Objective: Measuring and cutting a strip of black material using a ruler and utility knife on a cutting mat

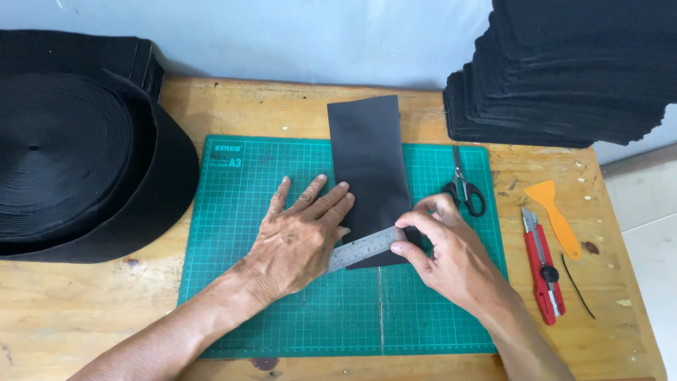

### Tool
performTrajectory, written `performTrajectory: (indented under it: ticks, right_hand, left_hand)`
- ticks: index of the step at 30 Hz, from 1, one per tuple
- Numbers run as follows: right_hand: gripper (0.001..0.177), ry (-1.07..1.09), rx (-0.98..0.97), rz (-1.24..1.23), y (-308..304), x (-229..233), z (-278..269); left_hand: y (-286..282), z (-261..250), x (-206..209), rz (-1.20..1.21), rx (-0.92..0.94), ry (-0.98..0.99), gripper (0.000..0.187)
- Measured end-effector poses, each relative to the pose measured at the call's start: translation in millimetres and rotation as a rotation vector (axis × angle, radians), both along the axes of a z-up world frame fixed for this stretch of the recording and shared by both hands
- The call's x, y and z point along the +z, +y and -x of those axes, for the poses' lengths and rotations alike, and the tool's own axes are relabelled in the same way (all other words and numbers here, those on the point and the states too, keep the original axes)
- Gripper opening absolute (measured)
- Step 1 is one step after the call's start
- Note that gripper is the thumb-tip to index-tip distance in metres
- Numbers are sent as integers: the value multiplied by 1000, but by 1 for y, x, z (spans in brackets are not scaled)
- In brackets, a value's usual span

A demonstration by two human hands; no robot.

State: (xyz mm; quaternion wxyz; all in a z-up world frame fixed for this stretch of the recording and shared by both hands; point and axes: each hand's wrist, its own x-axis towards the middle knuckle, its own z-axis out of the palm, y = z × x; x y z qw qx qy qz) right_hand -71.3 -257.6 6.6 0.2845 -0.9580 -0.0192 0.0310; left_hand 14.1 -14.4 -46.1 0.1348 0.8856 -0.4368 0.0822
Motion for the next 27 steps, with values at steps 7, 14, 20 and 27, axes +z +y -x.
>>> performTrajectory:
  ticks: [7,14,20,27]
  right_hand:
    - [22,-10,17,12,-3,-3,2]
    - [21,-115,67,32,-4,-5,0]
    - [24,-261,90,48,-2,-4,-4]
    - [24,-302,119,36,-4,-5,-4]
  left_hand:
    - [-2,-11,1,32,35,-79,53]
    - [-3,-15,1,22,40,-5,52]
    - [-5,-21,25,-3,68,253,50]
    - [12,-19,42,350,-182,424,16]
